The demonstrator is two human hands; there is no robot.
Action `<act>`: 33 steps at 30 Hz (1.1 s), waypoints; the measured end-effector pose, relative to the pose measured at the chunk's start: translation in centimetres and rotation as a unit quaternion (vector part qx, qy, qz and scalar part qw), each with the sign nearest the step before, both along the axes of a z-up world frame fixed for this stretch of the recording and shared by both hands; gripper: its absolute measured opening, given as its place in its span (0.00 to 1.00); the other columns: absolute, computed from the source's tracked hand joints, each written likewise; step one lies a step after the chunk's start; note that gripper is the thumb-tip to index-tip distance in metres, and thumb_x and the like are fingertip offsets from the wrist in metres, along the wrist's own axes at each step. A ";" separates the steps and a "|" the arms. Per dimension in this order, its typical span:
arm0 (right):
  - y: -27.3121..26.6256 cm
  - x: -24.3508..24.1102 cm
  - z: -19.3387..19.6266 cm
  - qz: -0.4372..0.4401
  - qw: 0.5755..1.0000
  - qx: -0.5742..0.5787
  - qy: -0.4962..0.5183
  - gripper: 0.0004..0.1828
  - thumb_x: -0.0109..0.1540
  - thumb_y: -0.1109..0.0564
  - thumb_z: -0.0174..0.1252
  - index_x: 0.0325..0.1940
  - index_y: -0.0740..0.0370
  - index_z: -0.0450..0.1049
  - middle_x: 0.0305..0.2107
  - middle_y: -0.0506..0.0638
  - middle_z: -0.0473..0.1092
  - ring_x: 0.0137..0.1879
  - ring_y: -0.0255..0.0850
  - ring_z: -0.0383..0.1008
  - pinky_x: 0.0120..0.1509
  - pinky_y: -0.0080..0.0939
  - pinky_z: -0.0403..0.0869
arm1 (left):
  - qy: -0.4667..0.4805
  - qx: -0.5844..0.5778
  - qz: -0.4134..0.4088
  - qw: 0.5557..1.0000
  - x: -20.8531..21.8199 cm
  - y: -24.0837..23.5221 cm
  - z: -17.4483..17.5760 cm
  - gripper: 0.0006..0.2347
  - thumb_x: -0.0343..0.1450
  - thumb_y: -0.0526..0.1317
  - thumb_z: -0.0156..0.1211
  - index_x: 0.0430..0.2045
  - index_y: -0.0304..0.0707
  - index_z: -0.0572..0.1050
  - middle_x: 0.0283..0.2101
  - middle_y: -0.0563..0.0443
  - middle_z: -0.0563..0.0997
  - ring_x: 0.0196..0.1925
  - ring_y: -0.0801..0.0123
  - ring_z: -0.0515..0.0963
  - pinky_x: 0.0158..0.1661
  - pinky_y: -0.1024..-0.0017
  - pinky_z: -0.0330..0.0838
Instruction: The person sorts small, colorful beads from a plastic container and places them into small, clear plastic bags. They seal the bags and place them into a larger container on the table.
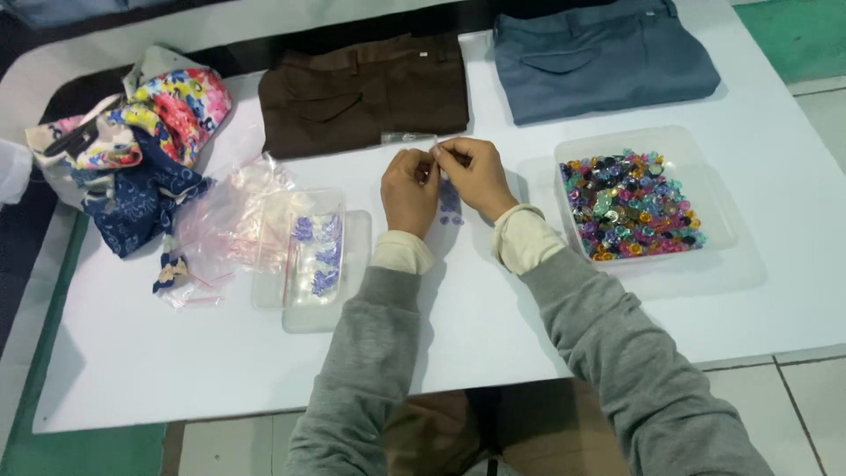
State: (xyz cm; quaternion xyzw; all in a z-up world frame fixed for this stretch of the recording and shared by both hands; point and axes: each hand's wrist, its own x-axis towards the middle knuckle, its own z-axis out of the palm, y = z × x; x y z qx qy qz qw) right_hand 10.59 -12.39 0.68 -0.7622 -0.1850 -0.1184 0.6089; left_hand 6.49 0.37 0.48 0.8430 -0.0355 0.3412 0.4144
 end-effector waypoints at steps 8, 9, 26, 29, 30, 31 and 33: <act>-0.1 0.0 0.1 -0.017 1.000 0.017 0.017 0.06 0.63 0.58 0.61 0.37 0.57 0.83 0.16 0.46 0.73 0.24 0.31 0.69 0.29 0.31 0.67 | 0.060 -0.078 -0.050 0.994 -0.3 -0.2 -0.4 0.02 0.71 0.33 0.62 0.31 0.37 0.81 0.27 0.45 0.79 0.29 0.57 0.82 0.29 0.66 0.76; -0.1 -0.1 0.0 -0.014 1.000 0.013 0.021 0.06 0.63 0.57 0.62 0.36 0.57 0.83 0.16 0.46 0.73 0.24 0.31 0.68 0.28 0.31 0.67 | 0.063 -0.090 -0.049 0.993 -0.2 -0.1 -0.9 0.02 0.71 0.33 0.62 0.31 0.36 0.81 0.27 0.44 0.80 0.29 0.57 0.82 0.28 0.66 0.76; -0.3 -0.4 0.3 0.010 0.999 0.032 0.039 0.08 0.66 0.59 0.59 0.37 0.59 0.83 0.22 0.49 0.77 0.29 0.31 0.75 0.33 0.30 0.73 | 0.045 -0.113 -0.052 0.991 -0.2 -0.2 0.1 0.03 0.71 0.34 0.62 0.27 0.37 0.78 0.24 0.44 0.77 0.27 0.56 0.79 0.27 0.64 0.73; -0.3 -0.6 0.7 0.005 0.998 0.039 0.039 0.06 0.65 0.59 0.61 0.36 0.60 0.83 0.22 0.49 0.77 0.30 0.33 0.76 0.33 0.31 0.73 | 0.047 -0.110 -0.059 0.991 -0.3 -0.3 0.4 0.03 0.71 0.34 0.64 0.26 0.37 0.79 0.24 0.45 0.77 0.26 0.57 0.79 0.27 0.65 0.72; -0.3 -0.6 1.0 0.003 0.999 0.036 0.035 0.05 0.64 0.60 0.62 0.37 0.61 0.83 0.22 0.51 0.77 0.30 0.34 0.76 0.33 0.32 0.73 | 0.047 -0.108 -0.061 0.991 -0.3 -0.3 0.5 0.04 0.70 0.34 0.65 0.25 0.37 0.79 0.23 0.44 0.77 0.26 0.58 0.78 0.27 0.65 0.72; -0.3 -0.1 0.4 0.003 0.999 0.037 0.035 0.05 0.64 0.60 0.62 0.37 0.61 0.83 0.22 0.51 0.77 0.30 0.34 0.76 0.33 0.32 0.73 | 0.047 -0.108 -0.061 0.991 0.0 -0.3 0.4 0.04 0.70 0.34 0.65 0.25 0.37 0.79 0.23 0.44 0.77 0.26 0.58 0.78 0.27 0.65 0.72; -0.5 0.6 -1.0 0.000 0.999 0.037 0.029 0.07 0.65 0.59 0.61 0.36 0.60 0.83 0.20 0.50 0.76 0.30 0.33 0.75 0.32 0.32 0.72 | 0.048 -0.109 -0.075 0.990 0.3 -0.3 -0.2 0.04 0.70 0.34 0.65 0.24 0.38 0.79 0.23 0.45 0.77 0.26 0.59 0.78 0.26 0.67 0.72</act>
